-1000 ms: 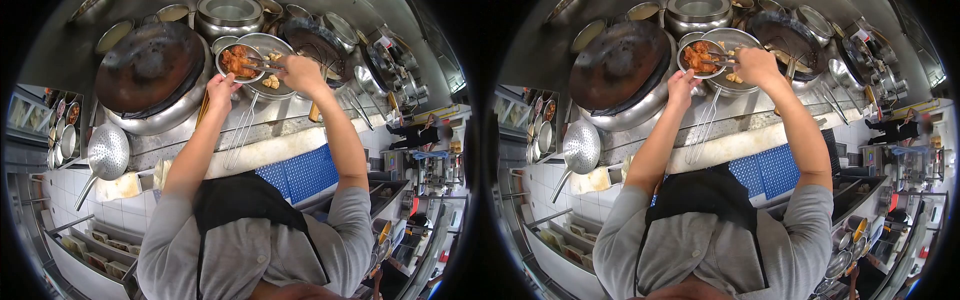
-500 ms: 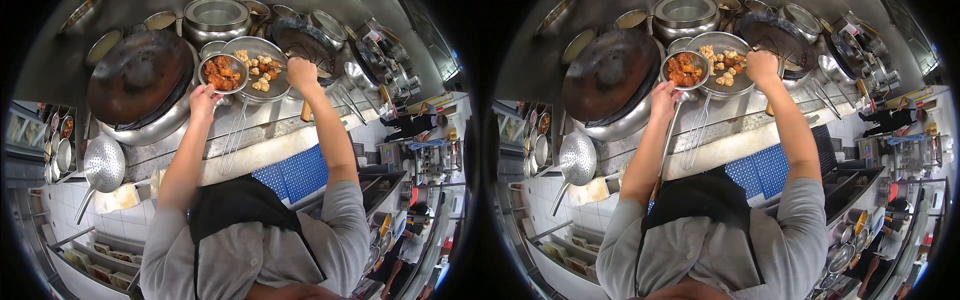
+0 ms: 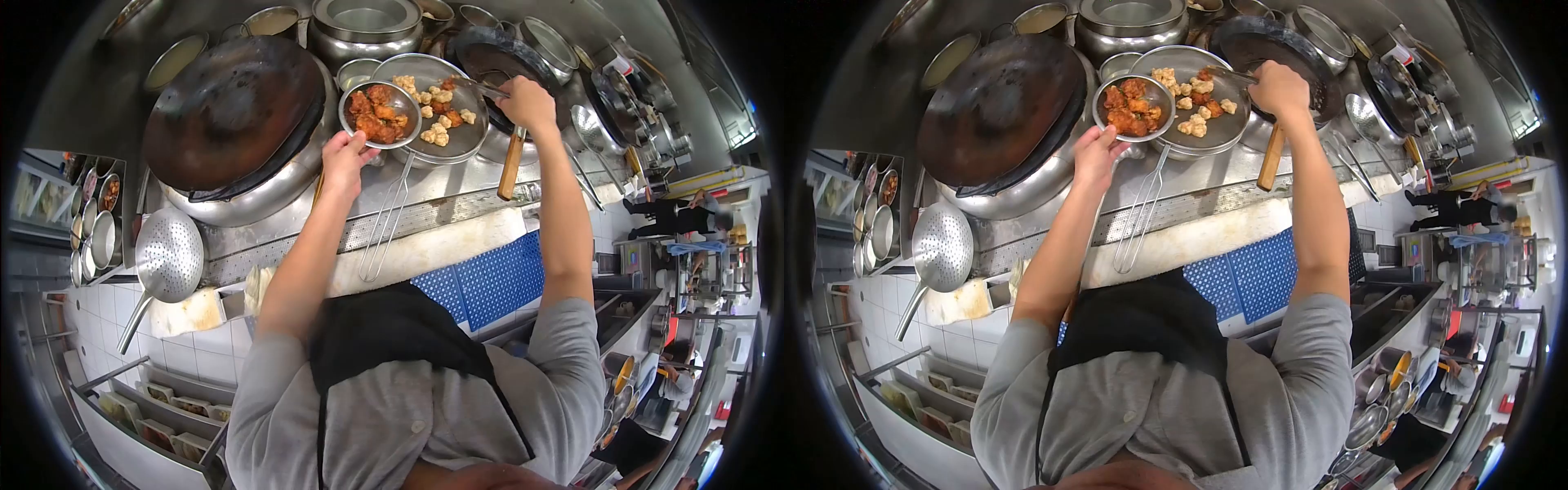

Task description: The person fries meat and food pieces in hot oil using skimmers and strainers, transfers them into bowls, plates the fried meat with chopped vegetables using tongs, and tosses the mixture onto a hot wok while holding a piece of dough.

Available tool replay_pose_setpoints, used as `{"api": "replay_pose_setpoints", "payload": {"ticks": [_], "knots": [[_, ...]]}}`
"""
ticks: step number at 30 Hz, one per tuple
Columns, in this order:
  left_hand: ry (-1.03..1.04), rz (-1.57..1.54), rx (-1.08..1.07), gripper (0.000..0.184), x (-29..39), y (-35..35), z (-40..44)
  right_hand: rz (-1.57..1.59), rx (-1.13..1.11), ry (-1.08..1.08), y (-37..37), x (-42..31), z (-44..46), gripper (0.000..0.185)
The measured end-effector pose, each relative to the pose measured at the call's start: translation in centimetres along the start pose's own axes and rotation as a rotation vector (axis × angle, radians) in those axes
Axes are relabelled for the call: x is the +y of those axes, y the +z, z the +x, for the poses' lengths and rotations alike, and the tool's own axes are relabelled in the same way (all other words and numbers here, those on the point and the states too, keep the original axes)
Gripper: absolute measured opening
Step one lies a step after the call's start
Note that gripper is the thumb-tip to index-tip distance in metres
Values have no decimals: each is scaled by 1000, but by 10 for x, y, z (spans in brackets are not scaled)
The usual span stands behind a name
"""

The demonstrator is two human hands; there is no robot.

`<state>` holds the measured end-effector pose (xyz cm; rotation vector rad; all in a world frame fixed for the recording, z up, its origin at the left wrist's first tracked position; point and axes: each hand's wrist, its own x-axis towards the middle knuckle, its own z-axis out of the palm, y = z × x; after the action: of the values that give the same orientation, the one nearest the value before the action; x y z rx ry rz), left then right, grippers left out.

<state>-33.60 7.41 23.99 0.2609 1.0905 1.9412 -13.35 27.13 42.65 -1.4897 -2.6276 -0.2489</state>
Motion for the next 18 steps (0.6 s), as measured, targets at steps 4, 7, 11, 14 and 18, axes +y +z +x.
{"api": "replay_pose_setpoints", "payload": {"ticks": [4,7,11,14,18], "knots": [[-1,27,-32,16,-2,6,4,207,-88,-101,-25,-28,-28,36],[-1,19,-44,18,-6,10,1,163,-134,-135,-13,-48,-43,36],[63,-23,-63,19,-12,4,7,203,-124,-133,-18,-29,-42,38],[92,-83,-56,20,-7,4,5,107,-137,-76,-28,-20,-40,35],[90,-113,-31,22,-3,2,4,-79,-195,-59,11,-17,-25,23]]}}
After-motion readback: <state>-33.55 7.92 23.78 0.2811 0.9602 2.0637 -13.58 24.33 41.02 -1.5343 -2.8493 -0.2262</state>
